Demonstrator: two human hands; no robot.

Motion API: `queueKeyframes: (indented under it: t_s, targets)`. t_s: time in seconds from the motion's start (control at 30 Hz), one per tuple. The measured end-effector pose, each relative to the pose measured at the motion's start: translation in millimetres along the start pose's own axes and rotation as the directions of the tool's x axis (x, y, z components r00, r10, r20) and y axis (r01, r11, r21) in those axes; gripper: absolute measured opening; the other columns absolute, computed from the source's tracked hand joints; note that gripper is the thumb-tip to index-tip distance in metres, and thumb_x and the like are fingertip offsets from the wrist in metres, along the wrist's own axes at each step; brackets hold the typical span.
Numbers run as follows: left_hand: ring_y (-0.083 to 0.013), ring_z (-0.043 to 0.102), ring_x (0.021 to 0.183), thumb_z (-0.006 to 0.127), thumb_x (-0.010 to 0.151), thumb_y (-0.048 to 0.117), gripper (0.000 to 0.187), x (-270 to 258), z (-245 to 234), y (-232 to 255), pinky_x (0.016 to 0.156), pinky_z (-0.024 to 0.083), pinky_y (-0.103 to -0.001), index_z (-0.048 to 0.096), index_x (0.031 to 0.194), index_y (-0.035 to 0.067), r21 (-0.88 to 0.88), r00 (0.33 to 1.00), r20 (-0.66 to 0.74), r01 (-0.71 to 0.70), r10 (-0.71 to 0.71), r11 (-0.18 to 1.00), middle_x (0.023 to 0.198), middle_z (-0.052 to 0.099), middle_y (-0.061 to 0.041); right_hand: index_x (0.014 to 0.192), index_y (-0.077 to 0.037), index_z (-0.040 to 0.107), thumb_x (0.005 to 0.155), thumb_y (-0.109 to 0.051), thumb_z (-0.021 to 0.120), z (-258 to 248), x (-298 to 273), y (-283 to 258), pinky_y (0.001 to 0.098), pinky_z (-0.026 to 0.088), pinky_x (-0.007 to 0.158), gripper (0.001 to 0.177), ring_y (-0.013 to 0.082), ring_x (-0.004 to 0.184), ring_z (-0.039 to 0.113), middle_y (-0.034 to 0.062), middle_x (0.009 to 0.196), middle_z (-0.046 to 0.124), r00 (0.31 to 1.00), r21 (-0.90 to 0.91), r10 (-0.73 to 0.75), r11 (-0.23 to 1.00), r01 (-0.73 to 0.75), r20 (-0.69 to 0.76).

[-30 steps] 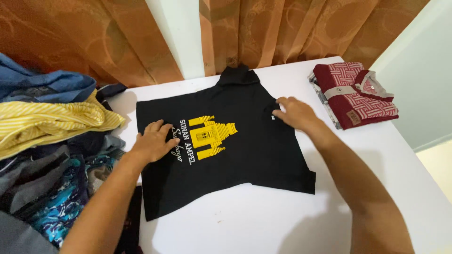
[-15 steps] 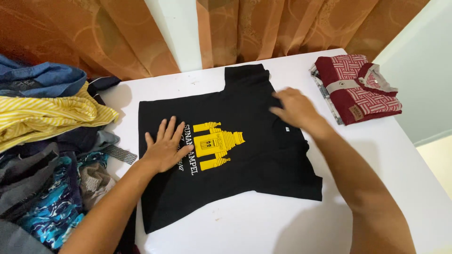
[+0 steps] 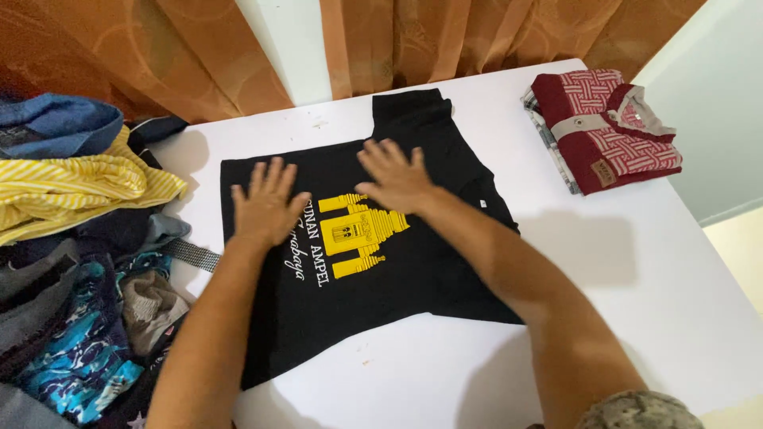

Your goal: Folding various items of clothing, including a t-shirt and underwear, on a white surface.

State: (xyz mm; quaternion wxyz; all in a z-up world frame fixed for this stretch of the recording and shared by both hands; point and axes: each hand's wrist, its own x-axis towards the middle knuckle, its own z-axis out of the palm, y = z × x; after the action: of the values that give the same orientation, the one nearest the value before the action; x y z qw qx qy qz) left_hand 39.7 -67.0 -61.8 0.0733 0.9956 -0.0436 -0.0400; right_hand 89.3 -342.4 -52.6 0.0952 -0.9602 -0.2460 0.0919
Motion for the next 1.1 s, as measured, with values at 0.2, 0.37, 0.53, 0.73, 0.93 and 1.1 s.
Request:
queueKeyframes:
  t_s: [0.2, 0.37, 0.53, 0.73, 0.93, 1.1]
  targets:
    - [-0.0270, 0.005, 0.157, 0.037, 0.096, 0.065, 0.078, -3, -2, -55, 0.117, 0.012, -0.071, 0.024, 0.161, 0.025, -0.005, 0.986, -0.052, 0.161, -0.161, 0.987, 0.172, 0.011, 0.001, 0.162, -0.021, 0.017, 0.094, -0.069, 0.039, -33, -22, 87, 0.0768, 0.006, 0.113, 0.086, 0.0303, 0.155, 0.000, 0.0052, 0.171, 0.003, 0.972, -0.014, 0.235, 0.972, -0.235, -0.009]
    - [-0.0297, 0.005, 0.157, 0.038, 0.096, 0.064, 0.077, -3, 2, -54, 0.115, 0.012, -0.073, 0.026, 0.161, 0.023, 0.019, 0.983, -0.074, 0.171, -0.169, 0.985, 0.171, 0.012, -0.001, 0.131, -0.009, 0.059, 0.100, -0.050, 0.056, -67, 1, 101, 0.0668, 0.030, 0.109, 0.052, 0.0331, 0.139, 0.040, 0.0111, 0.145, 0.049, 0.929, -0.006, 0.289, 0.954, -0.298, -0.231]
    - [-0.0299, 0.005, 0.157, 0.039, 0.096, 0.064, 0.077, -4, 2, -53, 0.115, 0.012, -0.073, 0.028, 0.160, 0.023, 0.006, 0.982, -0.085, 0.171, -0.169, 0.985, 0.171, 0.013, -0.002, 0.102, -0.004, 0.073, 0.099, -0.028, 0.069, -57, 62, 105, 0.0506, 0.053, 0.088, 0.024, 0.0383, 0.101, 0.066, 0.0140, 0.107, 0.069, 0.697, 0.017, 0.009, 1.000, 0.004, -0.717]
    - [-0.0293, 0.004, 0.157, 0.038, 0.096, 0.064, 0.077, -2, 1, -53, 0.115, 0.011, -0.074, 0.027, 0.160, 0.023, 0.024, 0.983, -0.062, 0.176, -0.174, 0.984, 0.170, 0.012, -0.003, 0.110, -0.005, 0.068, 0.091, -0.026, 0.068, -43, 108, 87, 0.0533, 0.054, 0.078, 0.028, 0.0431, 0.092, 0.067, 0.0230, 0.100, 0.069, 0.852, -0.006, 0.226, 0.966, -0.260, -0.472]
    - [-0.0312, 0.007, 0.157, 0.038, 0.098, 0.064, 0.077, -6, 1, -52, 0.114, 0.014, -0.075, 0.029, 0.160, 0.019, 0.000, 0.983, -0.137, 0.125, -0.124, 0.992, 0.171, 0.016, -0.005, 0.112, -0.007, 0.068, 0.098, -0.008, 0.055, -28, 120, 95, 0.0522, 0.056, 0.078, 0.019, 0.0409, 0.098, 0.070, 0.0209, 0.105, 0.072, 0.894, -0.033, 0.268, 0.954, -0.299, -0.360]
    - [-0.0298, 0.006, 0.156, 0.039, 0.096, 0.065, 0.077, -3, 6, -56, 0.114, 0.013, -0.075, 0.029, 0.160, 0.022, 0.023, 0.984, -0.086, 0.161, -0.159, 0.987, 0.170, 0.015, -0.004, 0.152, -0.013, 0.041, 0.098, -0.024, 0.062, -41, 80, 39, 0.0776, 0.022, 0.110, 0.059, 0.0360, 0.152, 0.025, 0.0147, 0.168, 0.023, 0.803, 0.195, 0.132, 0.981, -0.020, -0.582]
